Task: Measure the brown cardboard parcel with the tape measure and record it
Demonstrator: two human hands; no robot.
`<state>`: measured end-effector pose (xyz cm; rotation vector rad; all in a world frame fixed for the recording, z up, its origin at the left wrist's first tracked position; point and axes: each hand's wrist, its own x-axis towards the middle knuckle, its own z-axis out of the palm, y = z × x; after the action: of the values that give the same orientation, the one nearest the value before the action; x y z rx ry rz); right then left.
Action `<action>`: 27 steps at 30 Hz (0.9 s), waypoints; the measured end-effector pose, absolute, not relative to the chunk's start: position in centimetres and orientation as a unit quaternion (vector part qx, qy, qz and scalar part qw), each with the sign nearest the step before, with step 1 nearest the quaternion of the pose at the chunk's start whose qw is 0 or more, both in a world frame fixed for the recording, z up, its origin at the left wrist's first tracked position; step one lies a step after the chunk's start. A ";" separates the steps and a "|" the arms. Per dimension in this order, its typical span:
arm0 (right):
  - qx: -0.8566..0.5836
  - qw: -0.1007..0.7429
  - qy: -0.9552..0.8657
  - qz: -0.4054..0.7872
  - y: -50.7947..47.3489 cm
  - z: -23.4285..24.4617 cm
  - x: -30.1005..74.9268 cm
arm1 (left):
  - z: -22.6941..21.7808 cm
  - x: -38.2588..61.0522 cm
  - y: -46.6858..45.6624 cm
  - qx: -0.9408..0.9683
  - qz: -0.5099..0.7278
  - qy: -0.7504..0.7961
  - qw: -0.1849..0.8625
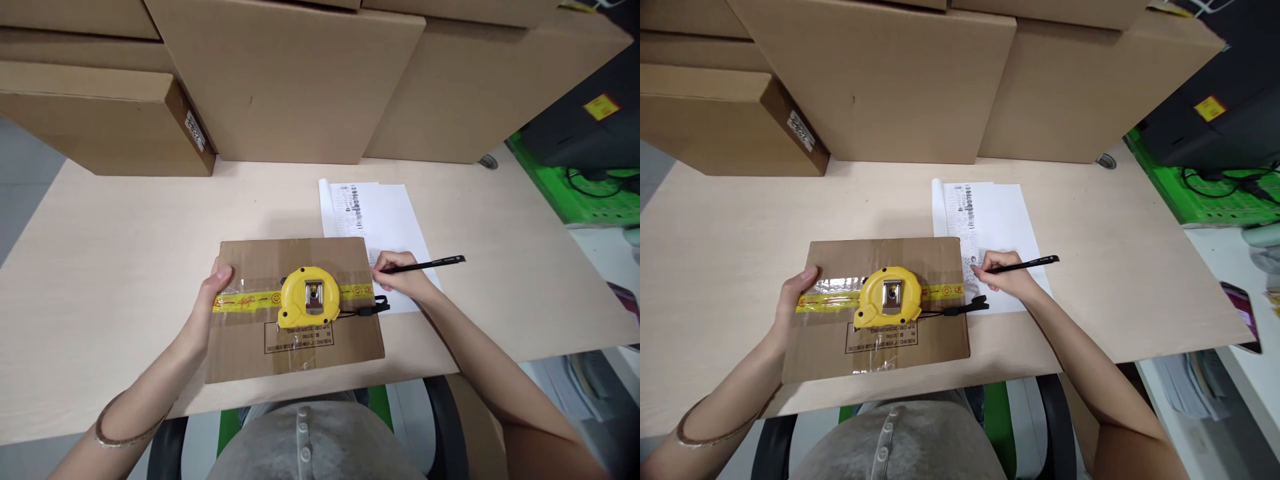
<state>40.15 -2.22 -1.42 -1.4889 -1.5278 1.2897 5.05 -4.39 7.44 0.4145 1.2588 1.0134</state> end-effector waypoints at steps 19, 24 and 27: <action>-0.577 0.314 -0.572 0.491 -2.1 -1.3 40.0 | 6.8 4.9 -4.4 0.240 0.458 0.574 0.635; -0.582 0.316 -0.569 0.487 -2.2 -1.0 40.0 | 7.3 5.0 -4.5 0.249 0.449 0.580 0.633; -0.585 0.313 -0.567 0.488 -2.2 -0.9 40.0 | 7.2 5.0 -4.5 0.250 0.453 0.573 0.636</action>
<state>39.97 -2.23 -0.91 -1.5432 -1.4950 1.2874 4.99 -4.51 7.20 0.5723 1.3096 1.0340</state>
